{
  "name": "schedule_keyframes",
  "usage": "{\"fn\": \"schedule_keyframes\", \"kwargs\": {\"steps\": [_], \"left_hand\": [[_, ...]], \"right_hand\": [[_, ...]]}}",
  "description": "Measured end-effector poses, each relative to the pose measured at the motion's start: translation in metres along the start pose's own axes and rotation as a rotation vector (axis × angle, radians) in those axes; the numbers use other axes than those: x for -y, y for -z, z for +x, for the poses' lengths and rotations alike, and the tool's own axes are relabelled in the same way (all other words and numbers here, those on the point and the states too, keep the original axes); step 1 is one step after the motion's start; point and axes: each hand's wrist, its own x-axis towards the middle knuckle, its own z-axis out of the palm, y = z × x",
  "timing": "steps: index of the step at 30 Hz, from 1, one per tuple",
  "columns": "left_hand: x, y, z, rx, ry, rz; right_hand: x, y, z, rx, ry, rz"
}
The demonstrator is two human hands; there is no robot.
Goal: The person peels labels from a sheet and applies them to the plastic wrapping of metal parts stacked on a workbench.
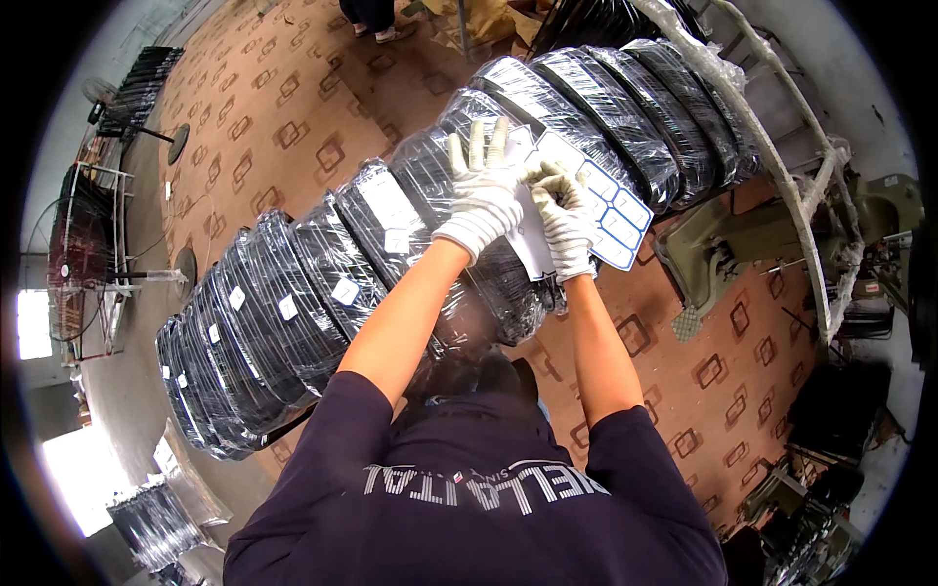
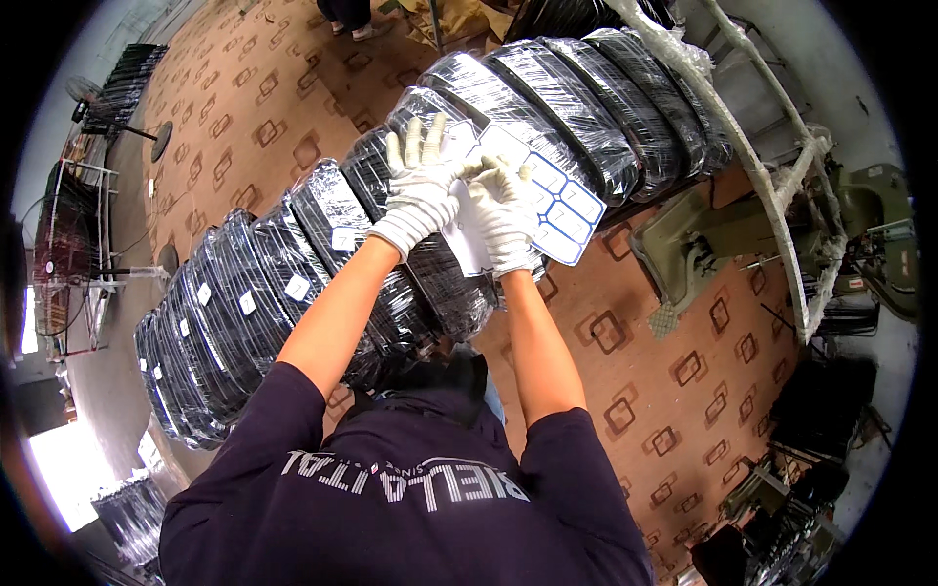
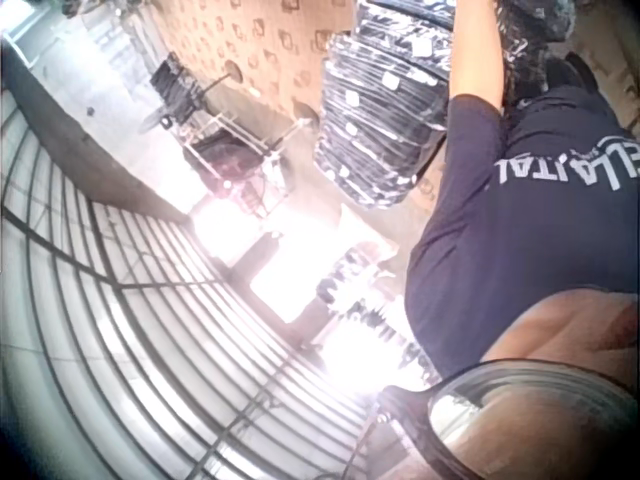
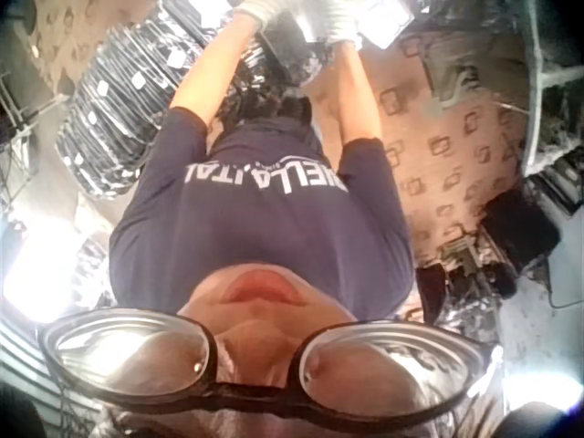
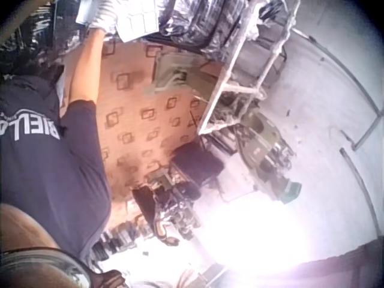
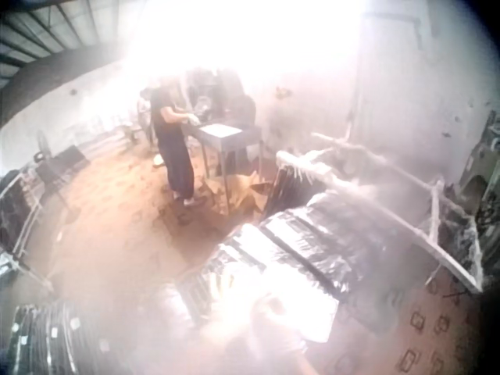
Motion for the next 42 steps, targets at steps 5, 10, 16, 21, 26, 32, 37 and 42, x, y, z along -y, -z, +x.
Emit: {"fn": "schedule_keyframes", "kwargs": {"steps": [5,10,16,21,26,32,37,42], "left_hand": [[0.006,0.008,-0.007,0.072,0.052,-0.105],[0.009,0.002,-0.011,0.049,0.070,-0.159],[0.007,0.006,-0.011,0.114,0.072,-0.133],[-0.020,-0.028,-0.015,0.117,0.050,0.026],[-0.062,-0.033,-0.047,0.048,0.072,-0.565],[-0.059,-0.081,-0.065,0.078,0.062,-0.969],[-0.065,-0.081,-0.065,-0.070,0.047,-0.650],[-0.069,-0.085,-0.059,-0.248,0.158,-0.677]], "right_hand": [[0.003,0.011,-0.004,0.097,0.044,0.236],[0.006,0.019,-0.007,0.143,0.011,0.289],[0.037,0.032,-0.019,0.169,0.110,0.456],[0.106,0.018,-0.028,0.353,0.126,0.411],[0.131,-0.058,-0.007,0.547,-0.254,-0.346],[0.042,-0.104,0.014,0.478,0.106,-1.215],[0.015,-0.102,0.001,0.240,0.462,-1.317],[0.021,-0.109,-0.015,0.176,0.371,-1.360]]}}
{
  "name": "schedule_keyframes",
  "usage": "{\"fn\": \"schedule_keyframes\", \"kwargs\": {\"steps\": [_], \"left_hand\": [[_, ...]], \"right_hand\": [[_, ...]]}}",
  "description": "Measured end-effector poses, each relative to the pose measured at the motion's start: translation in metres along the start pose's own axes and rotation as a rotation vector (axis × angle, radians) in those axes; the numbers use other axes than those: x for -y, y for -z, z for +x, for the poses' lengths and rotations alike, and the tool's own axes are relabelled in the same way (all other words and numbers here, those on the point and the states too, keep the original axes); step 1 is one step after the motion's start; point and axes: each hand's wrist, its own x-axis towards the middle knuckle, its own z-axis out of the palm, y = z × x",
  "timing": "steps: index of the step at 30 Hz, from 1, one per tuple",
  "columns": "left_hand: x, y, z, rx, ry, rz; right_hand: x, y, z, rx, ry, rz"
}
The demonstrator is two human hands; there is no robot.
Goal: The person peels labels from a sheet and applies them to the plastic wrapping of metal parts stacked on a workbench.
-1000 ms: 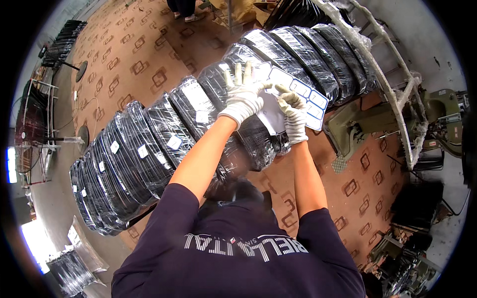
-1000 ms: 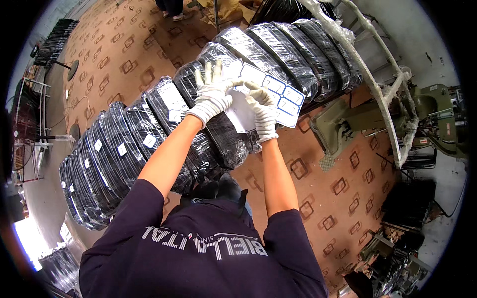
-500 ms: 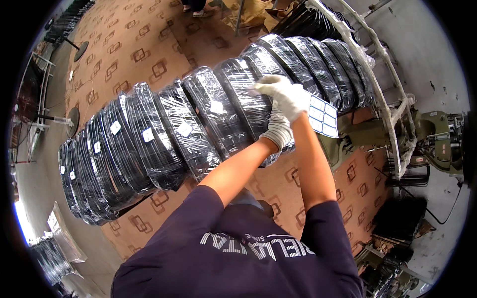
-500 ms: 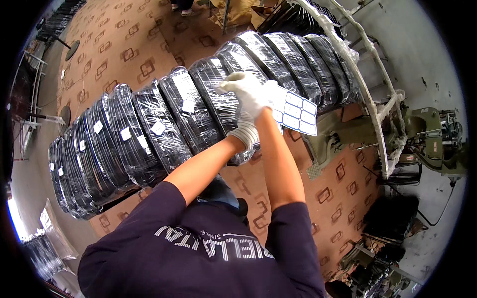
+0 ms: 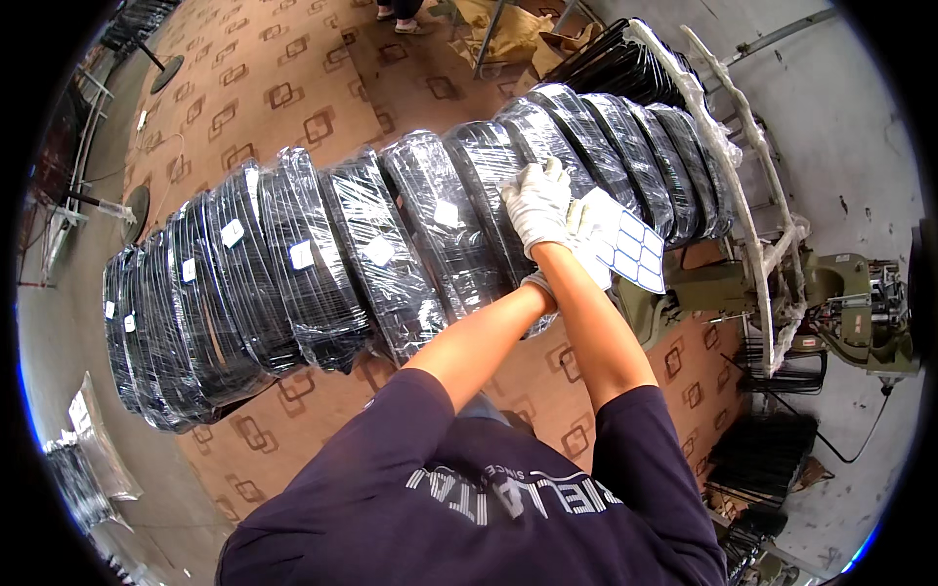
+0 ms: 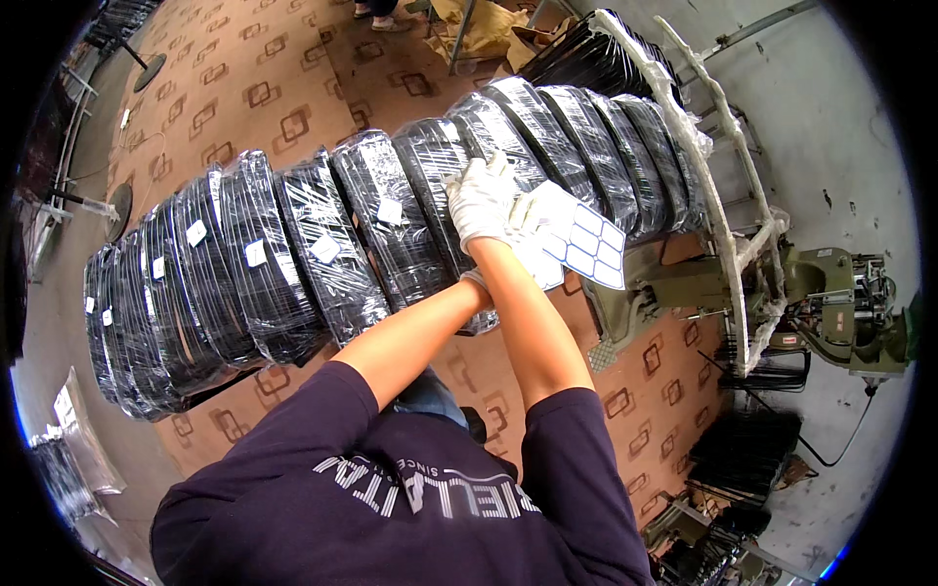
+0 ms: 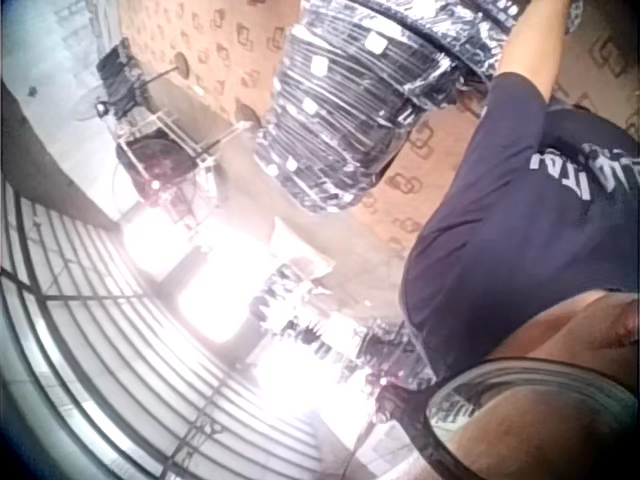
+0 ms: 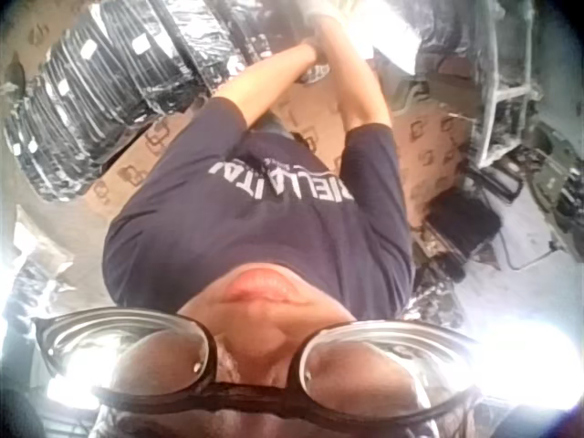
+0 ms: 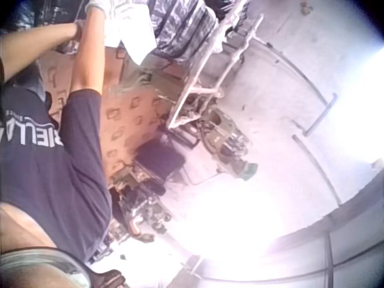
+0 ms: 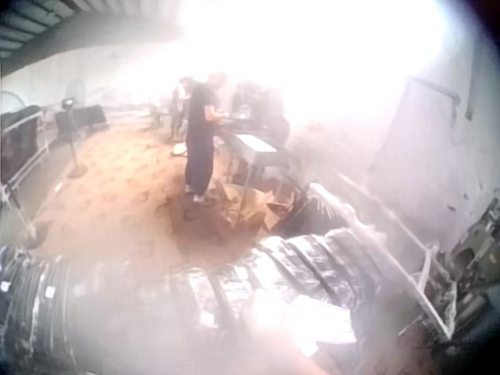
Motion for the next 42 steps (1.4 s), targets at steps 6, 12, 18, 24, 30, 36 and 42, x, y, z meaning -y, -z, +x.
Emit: {"fn": "schedule_keyframes", "kwargs": {"steps": [6,12,18,24,30,36,42], "left_hand": [[-0.010,0.025,0.000,0.196,-0.092,0.203],[-0.005,0.012,0.003,0.194,-0.227,0.431],[0.025,-0.016,0.000,-0.048,-0.067,0.278],[0.009,-0.015,0.006,0.060,-0.069,0.328],[0.014,0.002,0.014,0.241,-0.280,0.440],[-0.015,0.042,0.010,0.296,-0.300,0.655],[-0.032,0.037,0.011,0.154,-0.083,0.401]], "right_hand": [[-0.002,0.014,-0.003,-0.021,-0.090,0.037],[0.003,-0.005,-0.025,0.376,0.286,-0.072],[0.021,0.019,-0.036,0.034,0.182,-0.029],[0.016,0.033,-0.045,0.231,0.183,0.164],[0.006,0.000,-0.021,0.396,0.256,-0.043],[-0.027,0.074,-0.004,0.839,0.542,-0.030],[-0.158,0.154,0.000,0.788,0.263,1.018]]}}
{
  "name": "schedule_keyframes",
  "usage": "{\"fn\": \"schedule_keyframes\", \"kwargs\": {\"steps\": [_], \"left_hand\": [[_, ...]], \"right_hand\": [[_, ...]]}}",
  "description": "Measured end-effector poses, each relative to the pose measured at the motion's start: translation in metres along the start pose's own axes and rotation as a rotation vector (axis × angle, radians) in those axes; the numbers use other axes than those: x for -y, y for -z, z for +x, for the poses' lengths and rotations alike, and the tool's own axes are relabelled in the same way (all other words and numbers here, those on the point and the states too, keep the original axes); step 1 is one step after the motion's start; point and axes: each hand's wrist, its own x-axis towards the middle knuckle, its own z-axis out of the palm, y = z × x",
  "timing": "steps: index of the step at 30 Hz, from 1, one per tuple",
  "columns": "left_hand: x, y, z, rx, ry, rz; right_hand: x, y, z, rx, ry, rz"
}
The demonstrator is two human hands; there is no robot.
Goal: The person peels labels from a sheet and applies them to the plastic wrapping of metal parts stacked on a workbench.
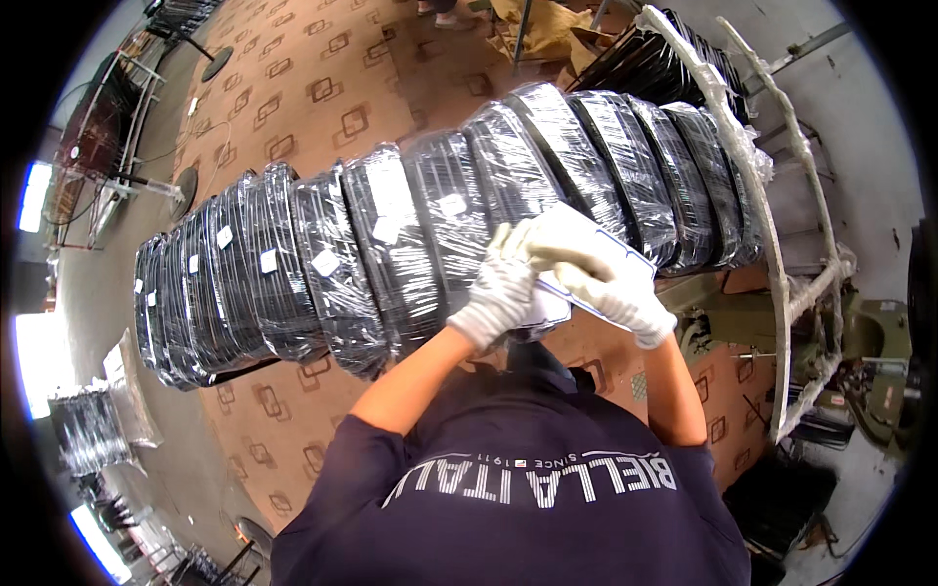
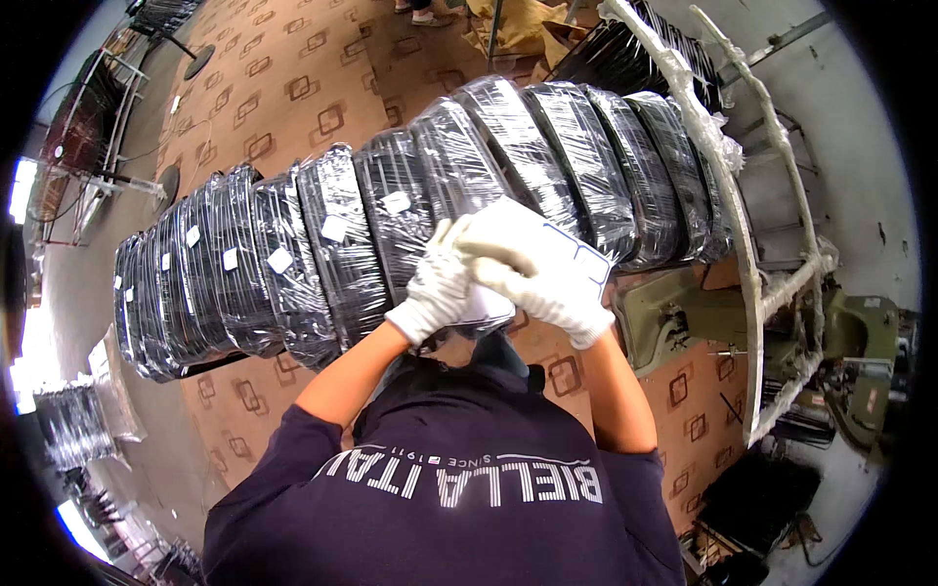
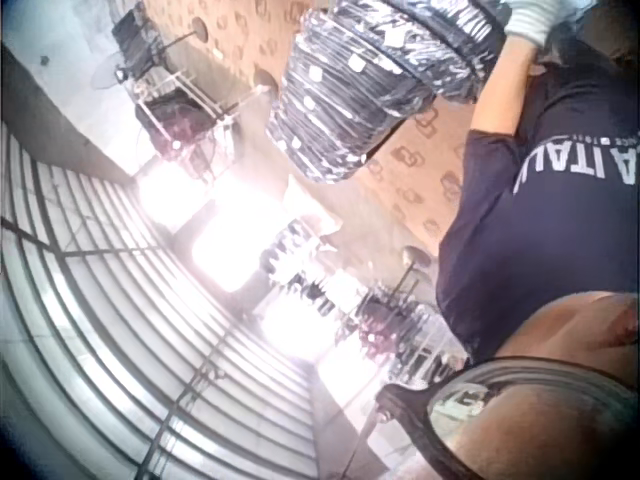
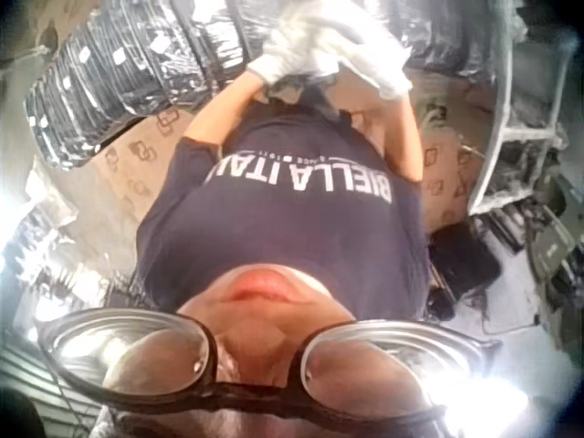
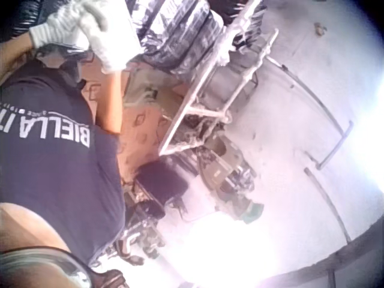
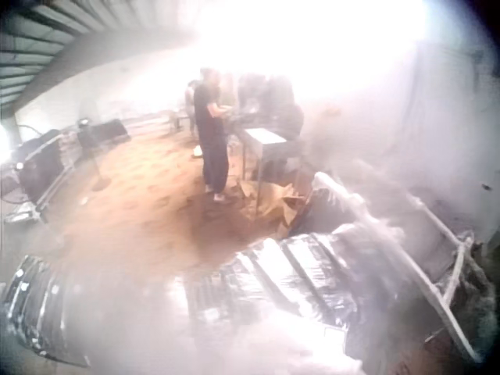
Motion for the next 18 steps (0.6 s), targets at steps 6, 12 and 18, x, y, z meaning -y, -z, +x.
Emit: {"fn": "schedule_keyframes", "kwargs": {"steps": [6,12,18], "left_hand": [[-0.017,-0.003,0.006,-0.181,0.179,-0.049],[-0.020,0.010,0.022,-0.365,0.399,-0.522],[0.008,0.021,0.016,-0.325,0.457,-0.753]], "right_hand": [[-0.093,0.040,-0.031,-0.293,-0.032,-0.537],[-0.126,0.018,-0.016,-0.292,-0.035,-0.755],[-0.115,0.033,0.001,-0.357,-0.114,-0.629]]}}
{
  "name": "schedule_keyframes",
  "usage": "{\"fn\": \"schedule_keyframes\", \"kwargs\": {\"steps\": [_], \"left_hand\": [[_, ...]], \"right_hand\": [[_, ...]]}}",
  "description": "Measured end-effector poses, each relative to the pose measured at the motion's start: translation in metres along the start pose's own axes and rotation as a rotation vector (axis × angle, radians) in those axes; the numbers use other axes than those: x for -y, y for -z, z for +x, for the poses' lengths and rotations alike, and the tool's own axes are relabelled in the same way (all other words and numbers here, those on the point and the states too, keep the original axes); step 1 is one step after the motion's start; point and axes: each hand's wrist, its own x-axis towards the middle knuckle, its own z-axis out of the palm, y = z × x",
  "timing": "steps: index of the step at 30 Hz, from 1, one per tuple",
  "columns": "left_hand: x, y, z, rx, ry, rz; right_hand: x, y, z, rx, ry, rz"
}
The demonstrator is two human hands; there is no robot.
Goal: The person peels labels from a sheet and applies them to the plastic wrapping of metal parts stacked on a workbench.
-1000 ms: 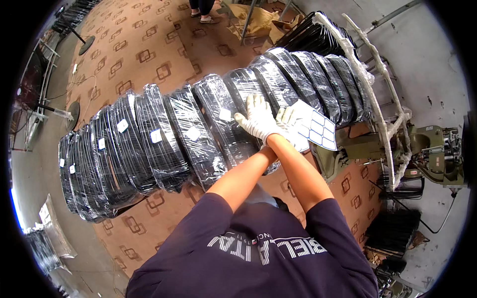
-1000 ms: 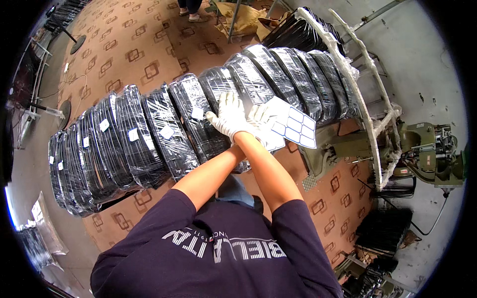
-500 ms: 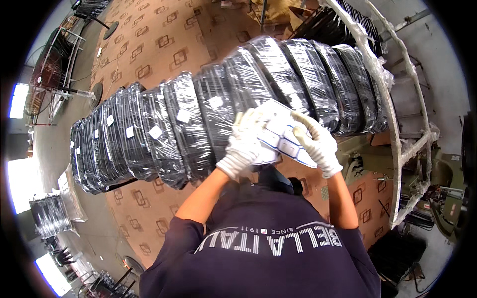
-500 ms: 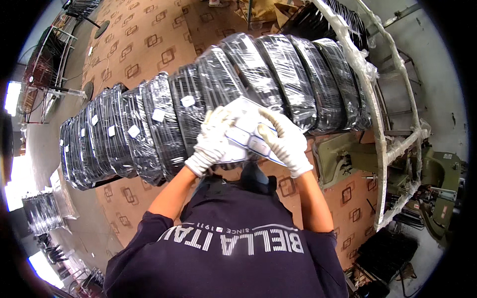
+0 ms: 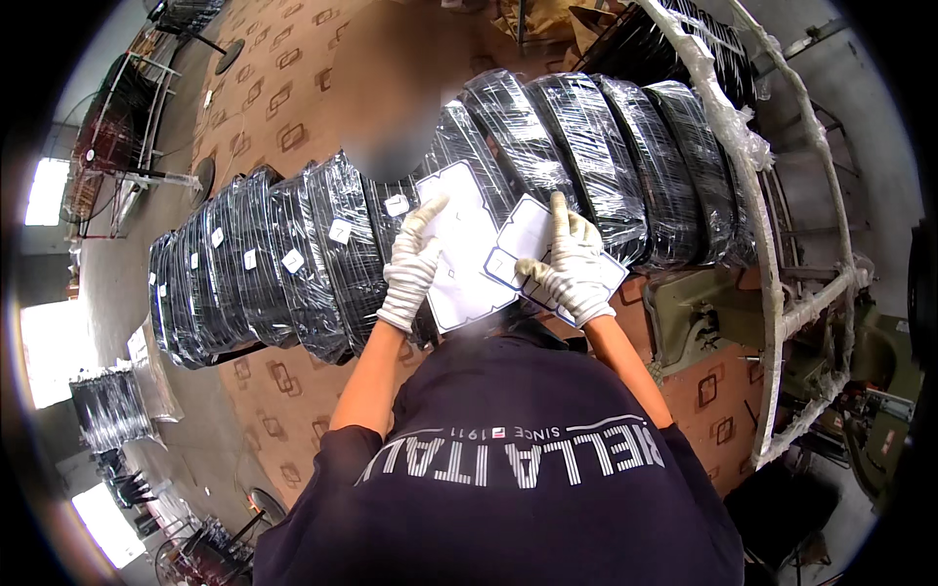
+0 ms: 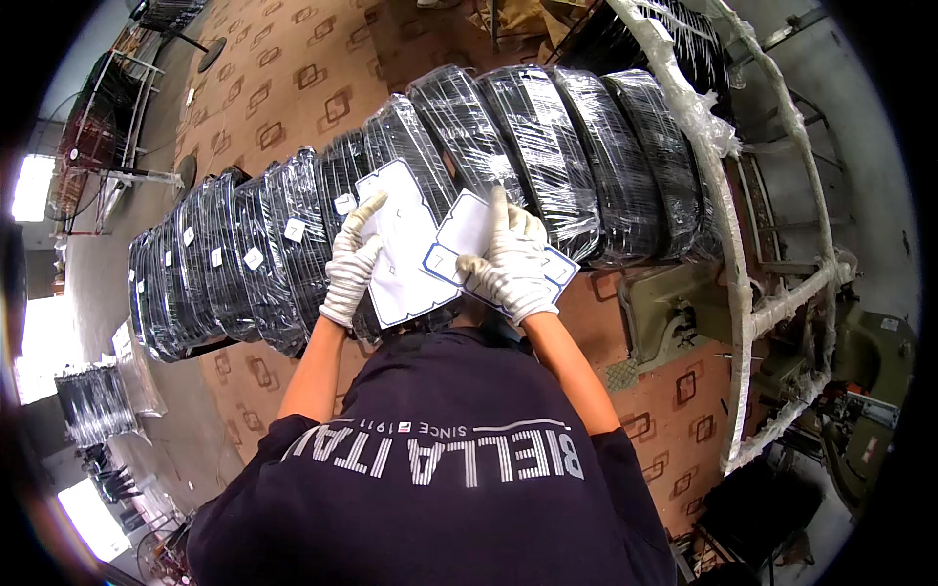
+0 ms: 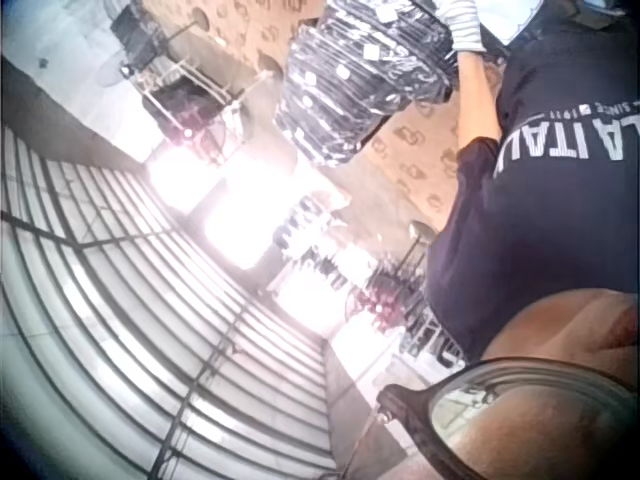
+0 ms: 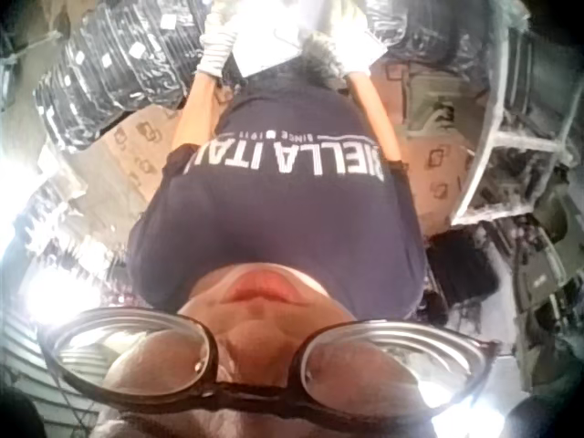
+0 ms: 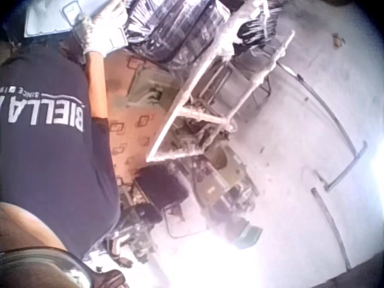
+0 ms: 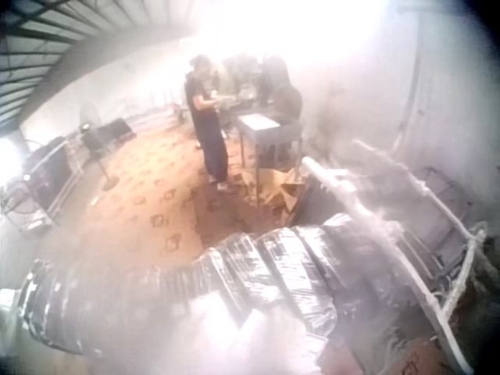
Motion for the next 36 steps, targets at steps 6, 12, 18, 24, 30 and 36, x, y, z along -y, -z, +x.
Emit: {"fn": "schedule_keyframes", "kwargs": {"steps": [6,12,18,24,30,36], "left_hand": [[-0.002,0.014,0.007,0.036,0.081,-0.067],[-0.012,-0.011,0.026,-0.306,-0.112,-0.155],[-0.047,-0.092,0.021,-0.008,-0.244,-0.437],[-0.072,-0.058,-0.008,0.622,0.127,-0.481],[-0.073,-0.019,0.006,0.246,0.108,-0.594],[-0.088,-0.046,0.000,0.063,0.060,-0.556]], "right_hand": [[-0.031,-0.012,0.006,-0.050,-0.128,0.237],[0.004,0.039,-0.006,-0.156,-0.156,1.670],[0.061,0.025,0.001,-0.415,0.076,0.913],[0.043,0.042,0.006,-0.077,-0.241,1.166],[0.069,0.070,-0.008,-0.621,0.041,-0.025],[0.087,0.070,-0.005,-0.474,-0.049,0.318]]}}
